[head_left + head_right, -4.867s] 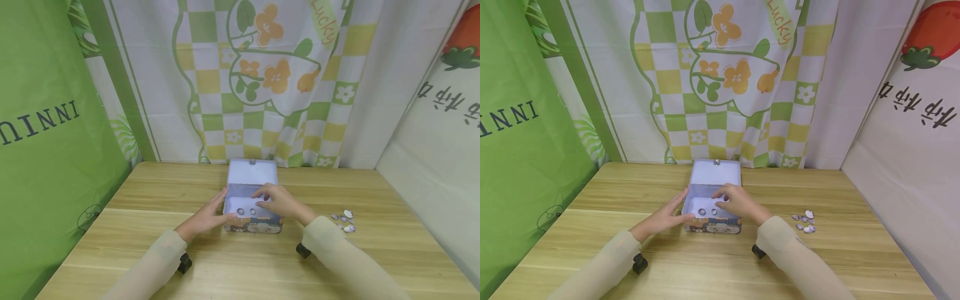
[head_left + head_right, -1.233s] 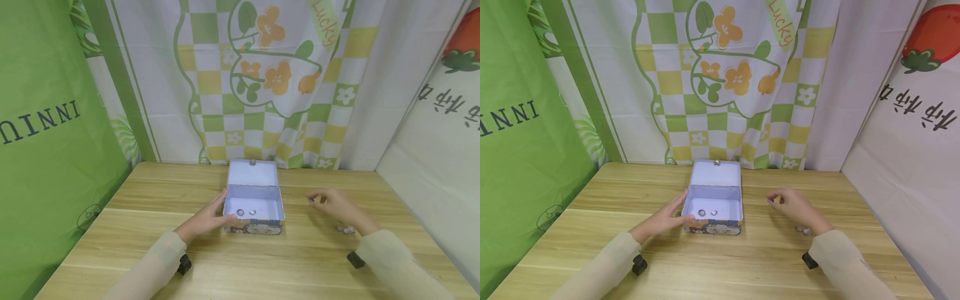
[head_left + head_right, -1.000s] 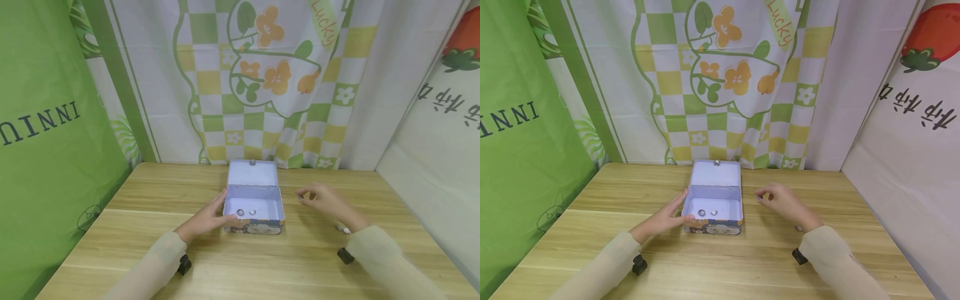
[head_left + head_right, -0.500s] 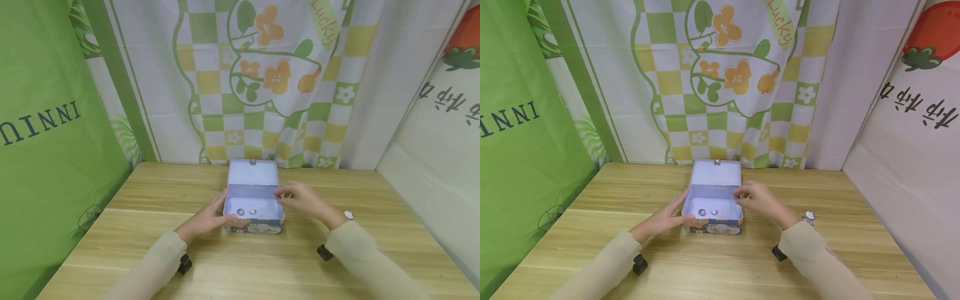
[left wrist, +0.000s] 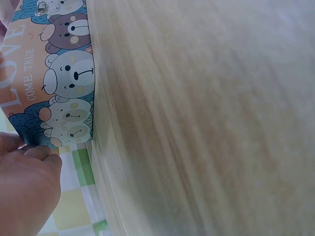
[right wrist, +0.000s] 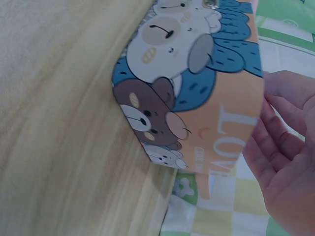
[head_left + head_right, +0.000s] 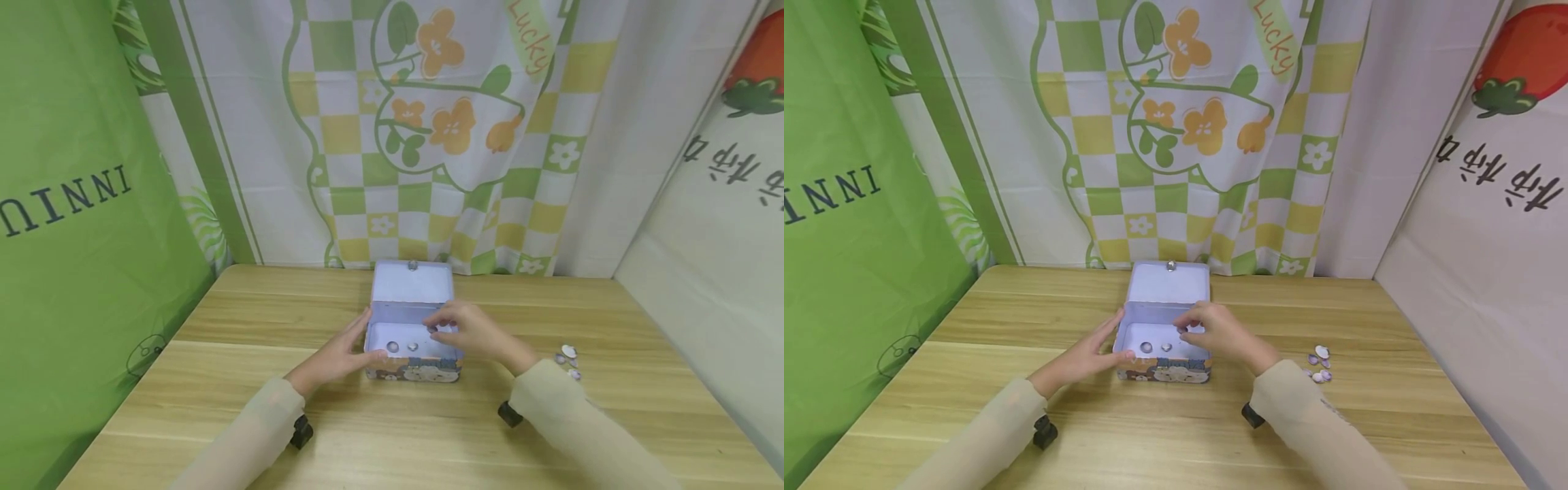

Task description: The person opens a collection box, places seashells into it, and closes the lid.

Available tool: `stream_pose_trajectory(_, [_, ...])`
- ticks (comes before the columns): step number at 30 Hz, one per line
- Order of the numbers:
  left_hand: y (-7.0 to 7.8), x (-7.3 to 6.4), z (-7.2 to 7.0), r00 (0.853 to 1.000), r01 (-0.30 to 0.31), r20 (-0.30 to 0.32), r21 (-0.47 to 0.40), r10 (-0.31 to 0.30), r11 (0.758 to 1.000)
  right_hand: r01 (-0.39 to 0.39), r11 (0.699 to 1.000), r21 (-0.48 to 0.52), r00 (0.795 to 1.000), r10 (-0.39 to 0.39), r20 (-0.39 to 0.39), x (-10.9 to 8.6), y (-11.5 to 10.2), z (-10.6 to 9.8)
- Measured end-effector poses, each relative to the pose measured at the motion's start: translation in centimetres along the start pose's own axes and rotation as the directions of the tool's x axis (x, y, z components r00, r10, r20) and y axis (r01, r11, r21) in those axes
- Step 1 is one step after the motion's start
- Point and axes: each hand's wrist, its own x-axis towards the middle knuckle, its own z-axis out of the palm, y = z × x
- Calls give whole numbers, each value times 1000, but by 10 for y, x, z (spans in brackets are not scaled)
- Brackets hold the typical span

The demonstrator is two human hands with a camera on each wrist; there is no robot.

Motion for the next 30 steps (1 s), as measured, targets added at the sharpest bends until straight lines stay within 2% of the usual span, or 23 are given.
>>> stream_pose_trajectory(6, [-2, 1, 1, 1000, -3, -2, -2, 3, 1000, -8, 1000, -8, 999, 8, 36, 2, 2, 7])
stream_pose_trajectory(18, [0, 0, 0, 1000, -11, 5, -21, 11, 1000, 10, 997, -81, 999, -6, 50, 6, 3, 16])
stream_pose_trajectory(25, [0, 0, 0, 1000, -5, 8, -27, 5, 1000, -39, 994, -99, 997, 45, 58, 5, 0, 19])
stream_pose_trajectory(30, [0, 0, 0, 1000, 1, 5, -23, -1, 1000, -39, 995, -90, 998, 44, 55, 4, 1, 18])
